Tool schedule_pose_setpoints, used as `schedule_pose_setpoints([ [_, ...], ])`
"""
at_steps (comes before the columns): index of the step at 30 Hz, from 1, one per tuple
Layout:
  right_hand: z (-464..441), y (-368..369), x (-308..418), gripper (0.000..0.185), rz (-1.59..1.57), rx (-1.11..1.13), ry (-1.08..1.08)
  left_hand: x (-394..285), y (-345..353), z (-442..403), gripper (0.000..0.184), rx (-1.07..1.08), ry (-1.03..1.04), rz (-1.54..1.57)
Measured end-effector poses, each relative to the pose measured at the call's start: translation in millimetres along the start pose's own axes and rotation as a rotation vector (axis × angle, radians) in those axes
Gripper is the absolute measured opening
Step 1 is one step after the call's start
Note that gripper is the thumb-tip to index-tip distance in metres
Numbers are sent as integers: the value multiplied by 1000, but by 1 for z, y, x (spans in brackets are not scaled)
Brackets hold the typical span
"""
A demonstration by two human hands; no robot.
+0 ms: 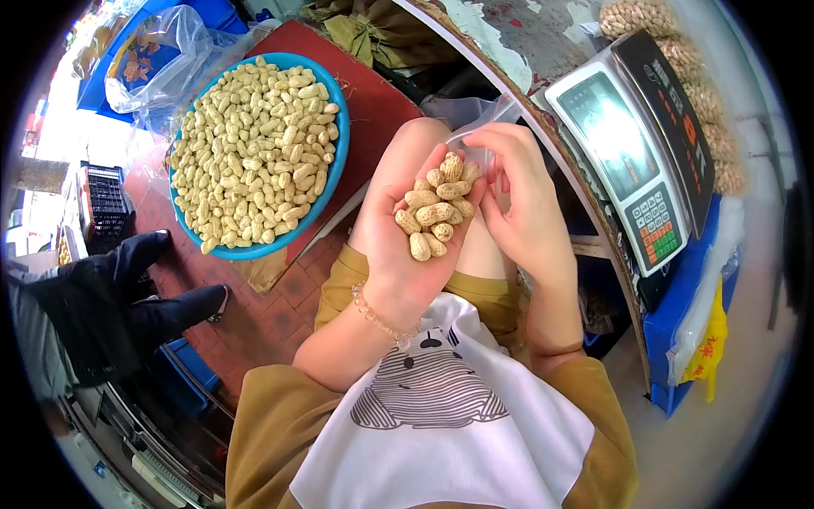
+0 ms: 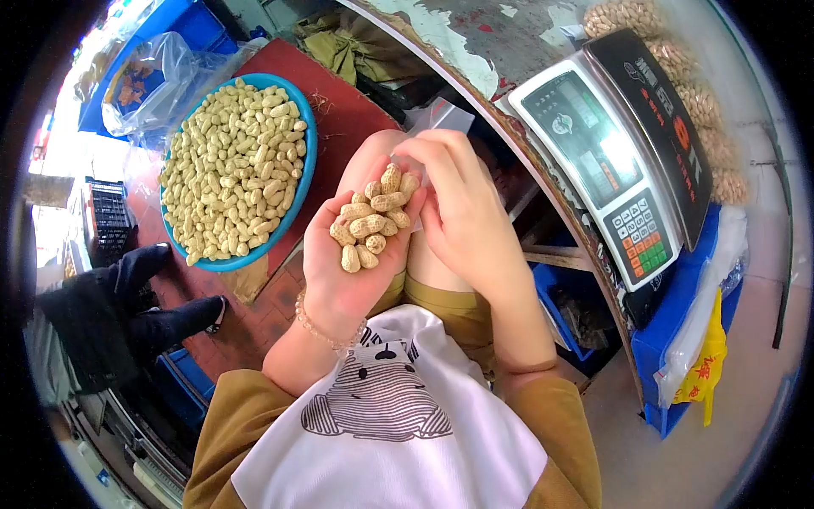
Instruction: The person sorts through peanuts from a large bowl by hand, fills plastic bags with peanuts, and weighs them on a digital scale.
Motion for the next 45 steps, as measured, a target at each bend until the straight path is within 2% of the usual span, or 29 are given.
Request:
schedule_pose_setpoints([
  [2, 8, 0, -2, 43, -15, -104, 15, 1, -3, -1, 47, -66, 4, -16],
  [5, 24, 3, -10, 33, -45, -275, 14, 2, -6, -6, 45, 36, -43, -7],
  [7, 34, 6, -16, 29, -75, -409, -16, 3, -9, -9, 45, -126, 39, -129],
  [8, 38, 8, -17, 31, -39, -394, -8, 4, -10, -10, 44, -206, 80, -190],
  [11, 44, 10, -17, 32, 24, -451, -48, 8, -4, -13, 43, -237, 169, -241],
  [14, 46, 12, -18, 31, -19, -494, -29, 8, -9, -26, 43, 63, 14, -153],
  [17, 47, 10, -15, 30, -34, -536, -34, 12, -6, -28, 39, -136, 100, -255],
  [20, 48, 6, -16, 30, -53, -581, -9, 10, -11, -31, 33, -22, 43, -219],
  [22, 45, 0, -8, 30, 63, -590, -29, 19, 1, -31, 28, 151, -52, -119],
  [25, 43, -1, -1, 31, 139, -603, -84, 28, 7, -22, 16, -184, 96, -206],
  [26, 45, -2, -6, 29, -3, -700, -34, 30, 1, -31, 15, -111, 125, -192],
  [27, 47, -2, -14, 27, -146, -787, 29, 36, 11, -28, 19, -227, 119, -226],
  [28, 46, -4, -17, 27, -163, -767, 2, 44, 1, -41, 13, -55, 97, -210],
  [31, 47, -17, -33, 27, -47, -740, -60, 52, -2, -61, 19, -241, 318, -317],
  [32, 48, -18, -39, 26, -73, -737, -38, 52, 4, -55, 14, -246, 283, -291],
  [34, 45, -21, -50, 25, -109, -741, -4, 69, 4, -56, 11, -216, -44, 100],
  [37, 41, -24, -66, 24, -111, -666, -22, 69, 17, -40, 13, -205, -181, 427],
  [38, 38, -22, -61, 22, -75, -658, -40, 64, 18, -37, 15, -196, -174, 429],
  [41, 39, -20, -76, 18, -95, -719, 89, 57, 24, -32, 25, -157, -231, 537],
  [45, 35, -14, -68, 17, -20, -668, 82, 67, 34, -28, 36, -37, -462, 958],
])
Point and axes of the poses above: each hand's wrist, its own z-axis away from the middle knuckle, its own y-axis out of the palm, x = y × z, the point moved 6 cm from there along -z, towards the middle knuckle, and after that the axes turned 6 degrees about -x, right-handed, at the moved point
